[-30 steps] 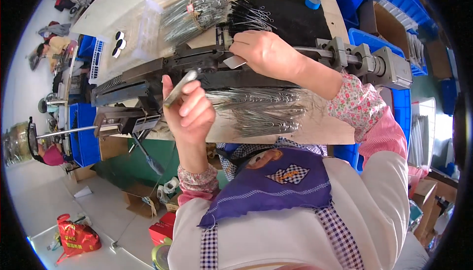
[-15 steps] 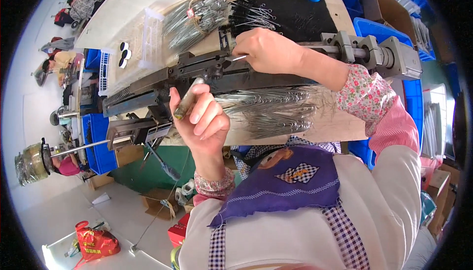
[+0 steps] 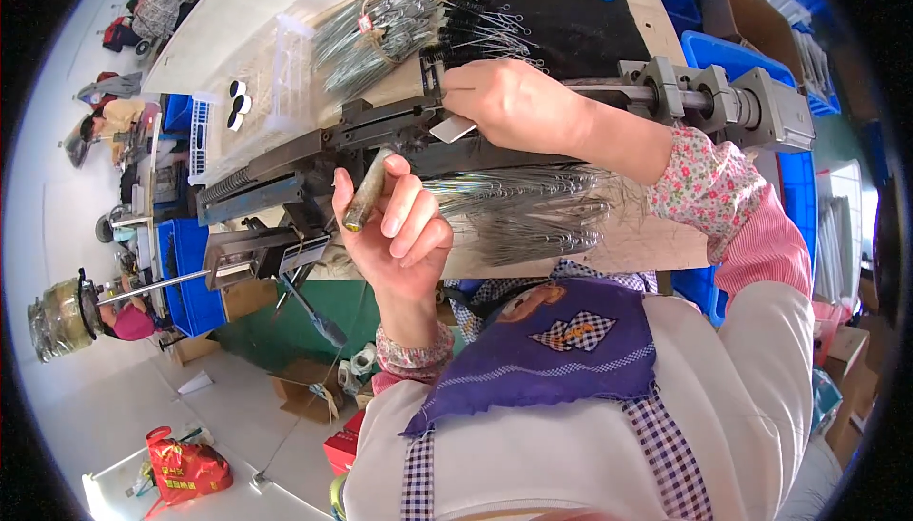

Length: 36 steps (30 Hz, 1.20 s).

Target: The worker is inserting silver metal rods into black connector blocks using an assembly machine.

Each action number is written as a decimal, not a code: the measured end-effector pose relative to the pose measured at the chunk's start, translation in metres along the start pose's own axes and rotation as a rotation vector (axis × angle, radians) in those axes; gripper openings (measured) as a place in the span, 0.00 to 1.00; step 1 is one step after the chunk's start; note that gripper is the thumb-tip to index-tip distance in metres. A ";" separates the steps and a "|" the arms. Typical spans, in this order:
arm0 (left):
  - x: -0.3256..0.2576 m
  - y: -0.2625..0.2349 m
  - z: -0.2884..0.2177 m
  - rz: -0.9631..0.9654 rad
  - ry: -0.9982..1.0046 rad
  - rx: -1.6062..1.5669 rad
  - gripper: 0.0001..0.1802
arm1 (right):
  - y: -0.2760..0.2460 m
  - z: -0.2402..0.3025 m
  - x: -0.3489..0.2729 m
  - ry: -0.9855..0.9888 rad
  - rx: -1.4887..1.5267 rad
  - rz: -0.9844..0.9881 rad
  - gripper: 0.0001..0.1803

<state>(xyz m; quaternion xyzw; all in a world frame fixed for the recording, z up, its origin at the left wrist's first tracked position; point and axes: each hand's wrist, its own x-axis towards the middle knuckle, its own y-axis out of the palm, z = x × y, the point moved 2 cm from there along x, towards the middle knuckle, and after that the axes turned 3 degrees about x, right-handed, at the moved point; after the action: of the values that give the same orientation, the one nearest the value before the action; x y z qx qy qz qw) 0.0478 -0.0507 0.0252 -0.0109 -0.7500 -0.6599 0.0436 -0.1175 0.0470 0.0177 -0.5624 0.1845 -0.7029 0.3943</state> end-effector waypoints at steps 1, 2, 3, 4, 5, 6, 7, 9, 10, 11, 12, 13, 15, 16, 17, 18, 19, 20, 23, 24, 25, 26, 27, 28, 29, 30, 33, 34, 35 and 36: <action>0.000 -0.001 0.000 0.013 -0.004 -0.002 0.31 | 0.000 -0.002 0.001 0.048 0.017 0.024 0.07; 0.000 0.000 0.001 0.010 -0.006 -0.002 0.31 | 0.001 -0.004 0.001 0.094 0.037 0.048 0.07; 0.000 0.000 0.002 0.010 -0.002 -0.012 0.31 | 0.002 -0.006 0.001 0.098 0.039 0.048 0.07; 0.000 0.002 0.003 0.008 0.002 -0.021 0.31 | 0.004 -0.010 0.001 0.120 0.098 0.024 0.06; 0.001 0.003 0.004 0.006 -0.003 -0.021 0.31 | 0.004 -0.014 0.002 0.144 0.155 -0.002 0.06; 0.001 0.004 0.005 -0.008 0.005 -0.020 0.29 | 0.003 -0.017 0.005 0.149 0.155 -0.006 0.06; 0.001 0.005 0.005 -0.023 0.013 -0.020 0.26 | 0.002 -0.023 0.007 0.307 0.211 0.089 0.06; 0.001 0.005 0.004 -0.033 0.022 -0.013 0.26 | -0.002 -0.022 0.011 0.457 0.269 0.197 0.08; 0.000 0.005 0.004 -0.039 0.030 -0.007 0.26 | -0.003 -0.020 0.012 0.460 0.275 0.195 0.08; 0.001 0.006 0.004 -0.041 0.026 -0.004 0.26 | -0.004 -0.019 0.013 0.466 0.276 0.202 0.07; 0.001 0.006 0.005 -0.038 0.029 -0.005 0.25 | -0.004 -0.018 0.013 0.472 0.277 0.208 0.07; 0.001 0.007 0.005 -0.034 0.032 -0.006 0.25 | -0.005 -0.019 0.013 0.475 0.279 0.203 0.07; 0.002 0.003 0.003 -0.024 0.021 -0.022 0.28 | -0.003 -0.021 0.012 0.461 0.341 0.196 0.07; 0.003 0.001 0.002 -0.007 0.015 -0.038 0.31 | -0.003 -0.023 0.013 0.469 0.347 0.193 0.07; 0.002 0.001 0.003 -0.015 0.010 -0.037 0.31 | -0.006 -0.021 0.016 0.524 0.344 0.229 0.07; 0.003 0.002 0.004 -0.009 0.017 -0.045 0.31 | -0.006 -0.021 0.017 0.580 0.342 0.266 0.08; 0.003 0.003 0.004 -0.004 0.023 -0.054 0.31 | -0.003 -0.025 0.017 0.578 0.311 0.252 0.09; 0.003 0.004 0.005 -0.010 0.019 -0.054 0.31 | -0.002 -0.024 0.016 0.584 0.316 0.250 0.09; 0.004 0.005 0.005 -0.052 0.050 -0.025 0.23 | -0.006 -0.021 0.016 0.601 0.330 0.227 0.08; 0.005 0.005 0.007 -0.055 0.046 -0.024 0.23 | -0.005 -0.022 0.016 0.604 0.332 0.225 0.08; 0.007 0.006 0.008 -0.066 0.047 -0.023 0.23 | -0.005 -0.024 0.015 0.585 0.308 0.226 0.08; 0.007 0.006 0.010 -0.075 0.050 -0.023 0.23 | -0.004 -0.024 0.014 0.564 0.284 0.229 0.08; 0.008 0.003 0.013 -0.111 0.018 0.184 0.24 | -0.004 -0.025 0.013 0.565 0.284 0.229 0.08; 0.009 -0.001 0.018 -0.145 -0.015 0.391 0.24 | -0.005 -0.025 0.012 0.552 0.272 0.208 0.08; 0.009 -0.017 0.034 -0.497 0.080 1.163 0.21 | -0.002 -0.022 0.014 0.521 0.266 0.203 0.07; 0.009 -0.049 0.044 -0.547 0.027 1.414 0.16 | 0.000 -0.015 0.015 0.498 0.274 0.221 0.07; 0.008 -0.071 0.030 -0.540 0.135 1.675 0.11 | 0.002 -0.016 0.008 0.347 0.160 0.103 0.07; 0.006 -0.065 0.034 -0.588 0.048 1.643 0.11 | 0.000 -0.021 0.006 0.260 0.044 0.076 0.07; -0.001 -0.066 0.032 -0.581 0.082 1.628 0.14 | 0.002 -0.010 0.002 0.185 -0.032 0.014 0.07; -0.014 -0.067 0.028 -0.619 0.117 1.608 0.14 | 0.000 -0.004 0.000 0.112 -0.116 -0.058 0.06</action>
<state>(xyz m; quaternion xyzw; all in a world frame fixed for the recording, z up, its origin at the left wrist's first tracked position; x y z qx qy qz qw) 0.0550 -0.0306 -0.0457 0.2621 -0.9551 0.0897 -0.1049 -0.1217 0.0466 0.0167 -0.5493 0.2304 -0.7326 0.3295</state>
